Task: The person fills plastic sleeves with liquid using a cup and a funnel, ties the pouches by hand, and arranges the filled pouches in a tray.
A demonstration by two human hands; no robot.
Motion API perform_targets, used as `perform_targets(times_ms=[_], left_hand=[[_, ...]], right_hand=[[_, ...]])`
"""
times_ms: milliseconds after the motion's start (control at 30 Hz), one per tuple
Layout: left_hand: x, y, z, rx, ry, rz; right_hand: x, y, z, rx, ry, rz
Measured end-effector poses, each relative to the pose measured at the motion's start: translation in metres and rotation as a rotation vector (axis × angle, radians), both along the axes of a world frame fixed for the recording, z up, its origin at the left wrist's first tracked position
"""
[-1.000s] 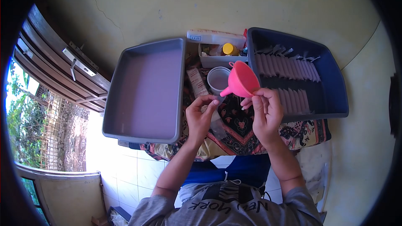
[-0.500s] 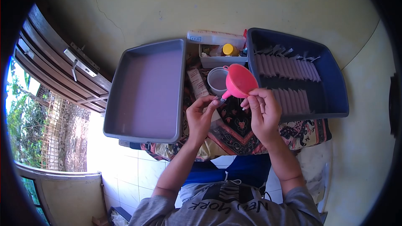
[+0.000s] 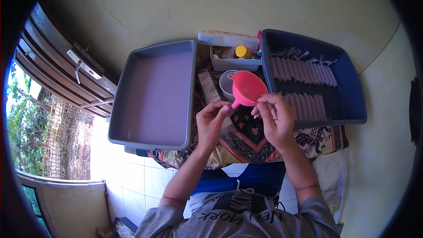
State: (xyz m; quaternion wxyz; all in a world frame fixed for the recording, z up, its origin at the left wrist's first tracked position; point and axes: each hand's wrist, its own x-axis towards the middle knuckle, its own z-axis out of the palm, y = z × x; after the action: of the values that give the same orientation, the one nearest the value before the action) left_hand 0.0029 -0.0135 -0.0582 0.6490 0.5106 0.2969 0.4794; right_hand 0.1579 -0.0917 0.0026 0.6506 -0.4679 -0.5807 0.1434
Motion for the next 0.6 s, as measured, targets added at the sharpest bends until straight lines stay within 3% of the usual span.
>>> perform_targets(times_ms=[367,600], left_hand=[[-0.001,-0.005,0.011,-0.087,-0.081,-0.151],[-0.005,-0.004,0.004,0.008,0.093,-0.142]], right_hand=[[-0.002,0.003,0.001,-0.050,-0.105,-0.010],[-0.007,0.006,0.008,-0.004,-0.332,0.035]])
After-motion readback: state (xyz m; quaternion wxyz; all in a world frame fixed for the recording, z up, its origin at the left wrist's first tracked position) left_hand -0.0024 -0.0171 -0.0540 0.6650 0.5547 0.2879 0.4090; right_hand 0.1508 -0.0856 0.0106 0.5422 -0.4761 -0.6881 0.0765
